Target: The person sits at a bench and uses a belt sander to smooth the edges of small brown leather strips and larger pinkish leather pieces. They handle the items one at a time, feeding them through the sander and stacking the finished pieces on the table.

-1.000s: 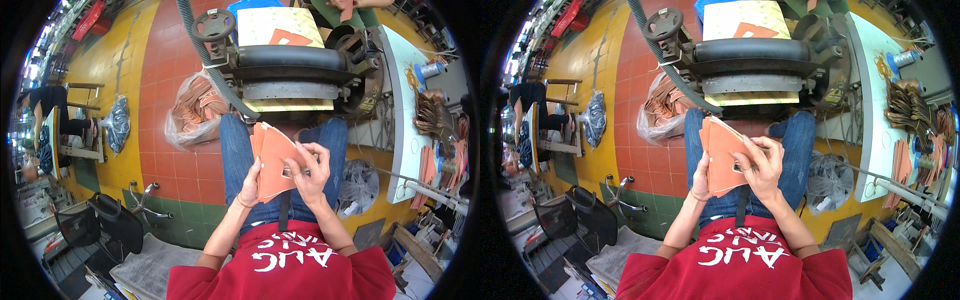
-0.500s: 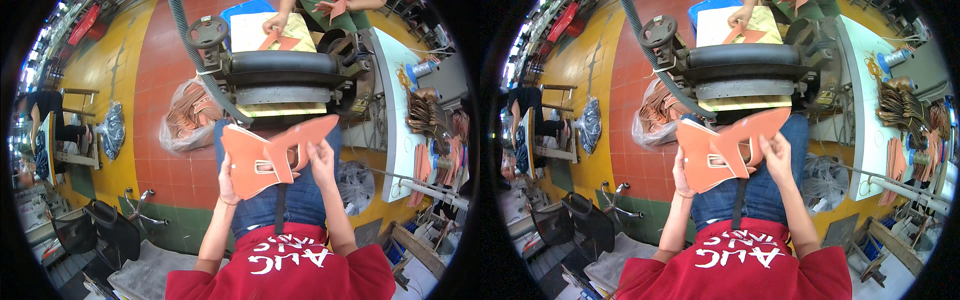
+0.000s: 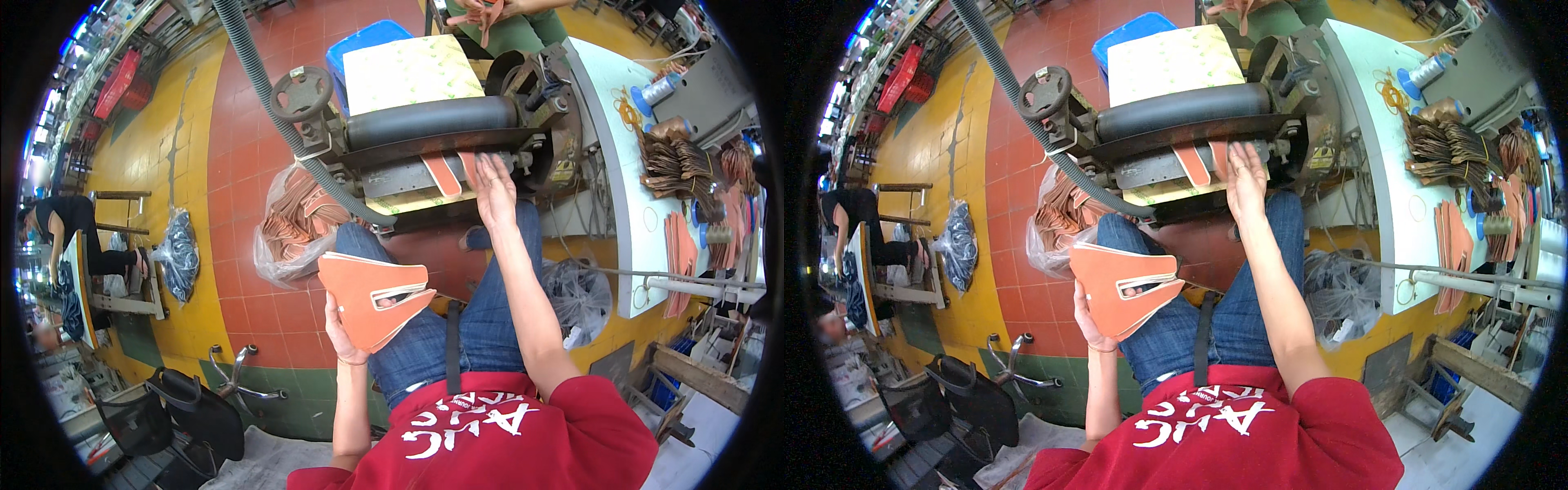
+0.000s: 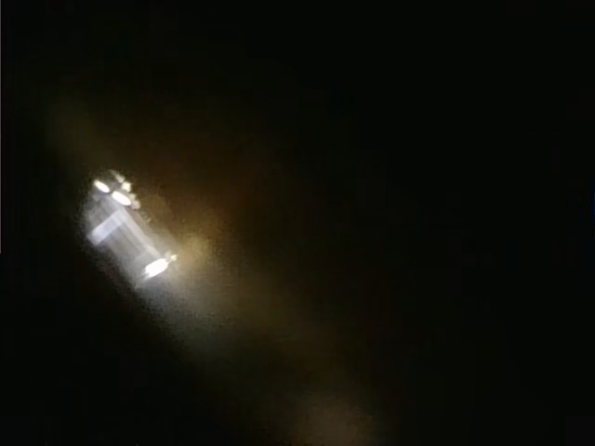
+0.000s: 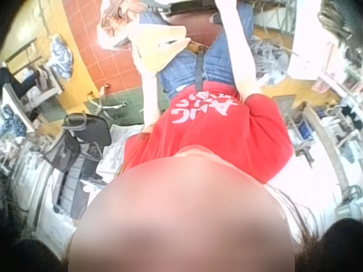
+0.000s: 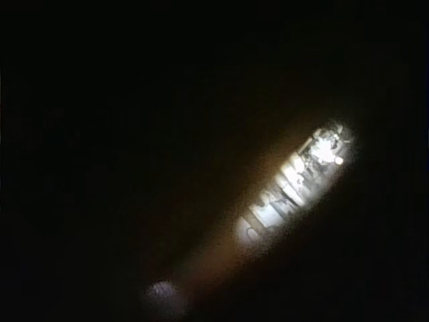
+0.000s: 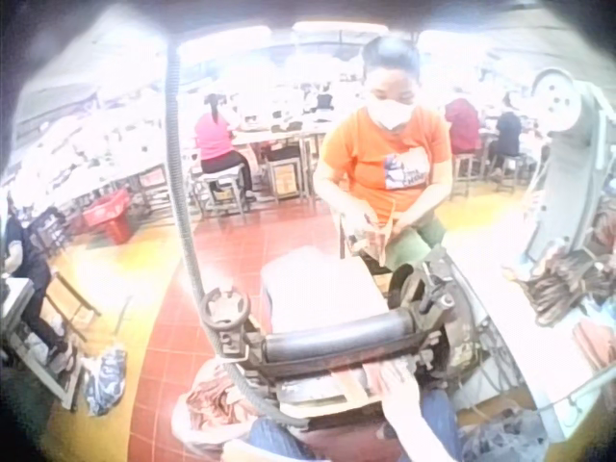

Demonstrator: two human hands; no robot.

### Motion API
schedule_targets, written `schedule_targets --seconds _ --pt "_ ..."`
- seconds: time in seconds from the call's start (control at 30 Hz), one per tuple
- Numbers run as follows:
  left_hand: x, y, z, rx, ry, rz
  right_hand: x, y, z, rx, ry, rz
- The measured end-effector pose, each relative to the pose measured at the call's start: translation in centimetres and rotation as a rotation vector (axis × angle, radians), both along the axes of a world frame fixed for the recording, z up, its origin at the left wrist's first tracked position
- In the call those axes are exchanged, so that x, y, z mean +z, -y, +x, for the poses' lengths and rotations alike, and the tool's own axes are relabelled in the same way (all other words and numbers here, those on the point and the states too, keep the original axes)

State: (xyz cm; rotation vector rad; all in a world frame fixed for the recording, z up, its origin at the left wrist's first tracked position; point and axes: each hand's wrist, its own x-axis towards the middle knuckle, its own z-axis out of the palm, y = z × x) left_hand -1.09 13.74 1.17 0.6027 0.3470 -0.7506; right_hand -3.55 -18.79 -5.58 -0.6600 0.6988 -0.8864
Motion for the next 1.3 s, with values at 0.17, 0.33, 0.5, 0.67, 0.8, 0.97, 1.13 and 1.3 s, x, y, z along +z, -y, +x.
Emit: schedule_targets --seconds 0.17,0.33,0.5,0.67,0.8,0.97,1.13,1.3 --pt "-0.4 0.8 0.3 -0.198 0.093 -0.223 -0.3 -5.7 -4.6 -0.109 -0.476 -0.173" --pt "-0.1 2.0 0.2 -0.217 -0.031 -0.171 1.8 -10.2 -9.6 0.591 -0.626 0.111" --pt "1.5 3.6 -0.2 -0.286 0.002 -0.296 8.6 -10.5 -9.1 0.505 -0.697 -0.922" --pt "2.9 4.4 -0.7 -0.425 0.184 -0.112 12.9 -10.7 -7.8 0.374 -0.716 -1.331" --pt "3.0 4.7 -1.6 -0.522 0.403 -0.094 13.0 -12.7 -7.5 0.392 -0.676 -1.237" --pt "2.7 4.6 -2.3 -0.42 0.333 -0.129 12.6 -13.3 -8.1 0.258 -0.637 -1.274" --pt "2.2 4.3 -2.0 -0.249 0.074 -0.009 11.3 -11.0 -9.1 0.534 -0.535 -1.146" --pt "1.2 3.3 -0.7 -0.267 0.042 0.014 6.6 -6.4 -6.7 0.366 -0.358 -0.251"
